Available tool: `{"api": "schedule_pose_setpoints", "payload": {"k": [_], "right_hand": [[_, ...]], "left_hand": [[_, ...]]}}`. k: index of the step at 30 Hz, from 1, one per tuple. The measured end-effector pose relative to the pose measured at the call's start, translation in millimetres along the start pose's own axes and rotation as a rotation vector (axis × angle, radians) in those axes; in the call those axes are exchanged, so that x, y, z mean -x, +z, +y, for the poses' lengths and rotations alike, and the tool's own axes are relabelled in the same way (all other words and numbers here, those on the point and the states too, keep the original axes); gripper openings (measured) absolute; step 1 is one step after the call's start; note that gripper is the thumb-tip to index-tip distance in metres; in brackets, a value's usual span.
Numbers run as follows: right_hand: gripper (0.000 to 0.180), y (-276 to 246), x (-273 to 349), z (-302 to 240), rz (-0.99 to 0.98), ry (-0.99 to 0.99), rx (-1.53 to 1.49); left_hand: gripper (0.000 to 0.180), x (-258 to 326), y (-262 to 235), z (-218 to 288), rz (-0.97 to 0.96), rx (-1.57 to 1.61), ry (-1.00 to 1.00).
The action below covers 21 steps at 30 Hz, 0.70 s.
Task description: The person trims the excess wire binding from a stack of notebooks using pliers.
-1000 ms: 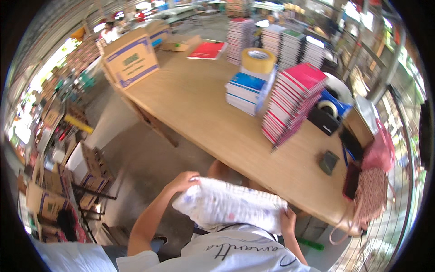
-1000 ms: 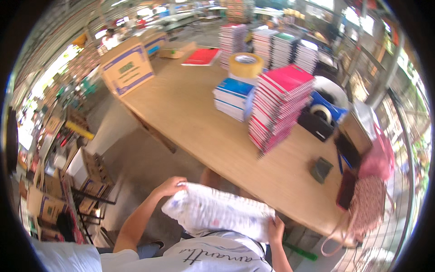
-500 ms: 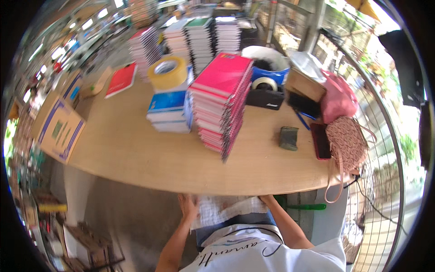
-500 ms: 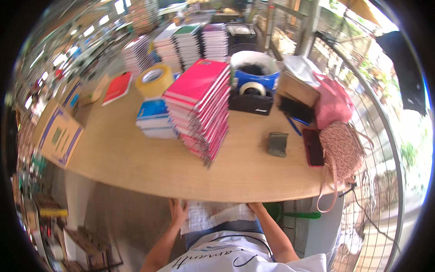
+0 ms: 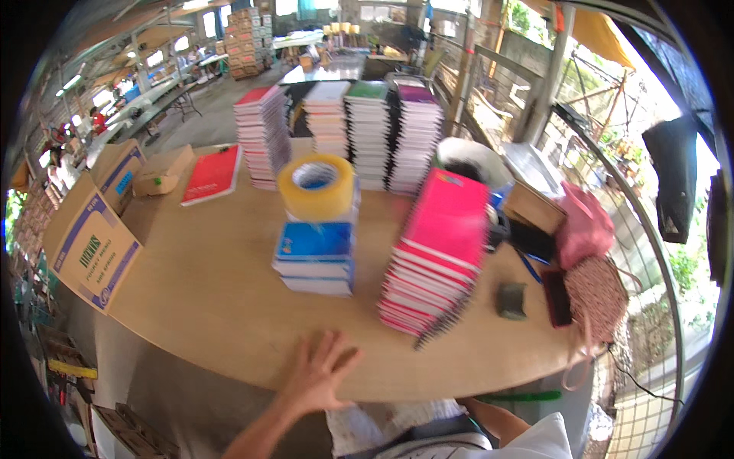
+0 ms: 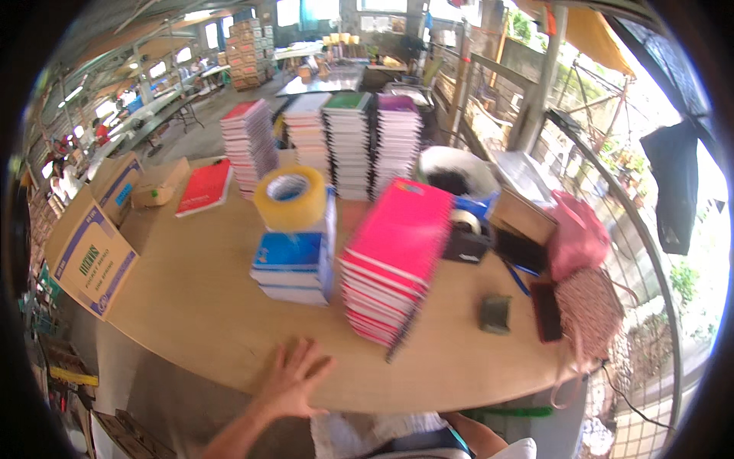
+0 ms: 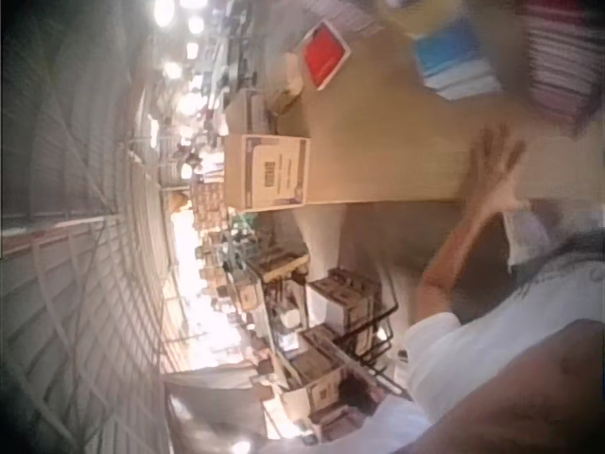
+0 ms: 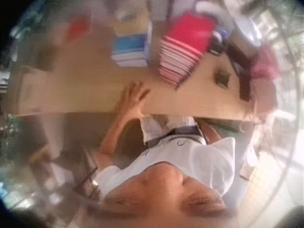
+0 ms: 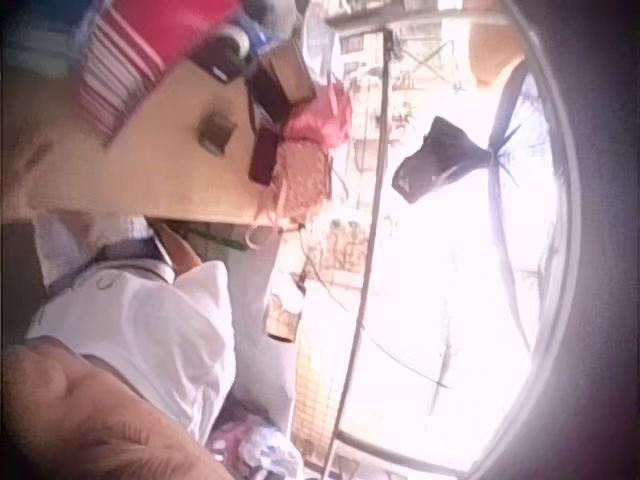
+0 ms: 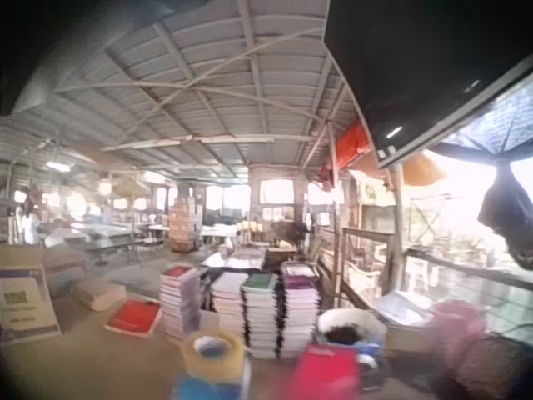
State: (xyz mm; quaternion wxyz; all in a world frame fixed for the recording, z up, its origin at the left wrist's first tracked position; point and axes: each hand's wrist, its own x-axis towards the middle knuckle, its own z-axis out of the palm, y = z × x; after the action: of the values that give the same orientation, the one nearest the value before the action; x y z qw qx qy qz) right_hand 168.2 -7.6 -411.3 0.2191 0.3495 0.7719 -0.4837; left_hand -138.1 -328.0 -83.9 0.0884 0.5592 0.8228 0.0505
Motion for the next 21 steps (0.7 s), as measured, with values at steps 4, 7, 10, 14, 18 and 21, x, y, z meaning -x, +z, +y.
{"api": "schedule_pose_setpoints", "payload": {"k": [4,7,10,14,18,21], "right_hand": [[0.042,-7.5,3.4,-64.5,0.068,0.085,0.094],[0.044,-15.1,9.9,-101.1,0.084,0.139,0.089],[0.045,-28.2,13.6,-127.4,0.081,0.173,0.098],[0.046,-45.0,24.5,-127.9,0.089,0.224,0.102],[0.048,-58.9,41.1,-103.8,0.104,0.23,0.107],[0.049,-69.2,62.4,-66.0,0.108,0.149,0.112]], "left_hand": [[0.106,-3.4,8.5,-4.1,0.056,0.107,-0.003],[0.113,-5.2,-0.4,-8.9,0.015,0.15,0.003],[0.108,0.0,0.8,-9.5,0.084,0.343,-0.047],[0.109,-0.5,-1.0,-12.0,0.063,0.313,-0.04],[0.113,-2.6,4.3,-11.0,-0.074,0.266,-0.075],[0.107,-10.2,-8.3,-6.7,-0.13,0.099,-0.051]]}}
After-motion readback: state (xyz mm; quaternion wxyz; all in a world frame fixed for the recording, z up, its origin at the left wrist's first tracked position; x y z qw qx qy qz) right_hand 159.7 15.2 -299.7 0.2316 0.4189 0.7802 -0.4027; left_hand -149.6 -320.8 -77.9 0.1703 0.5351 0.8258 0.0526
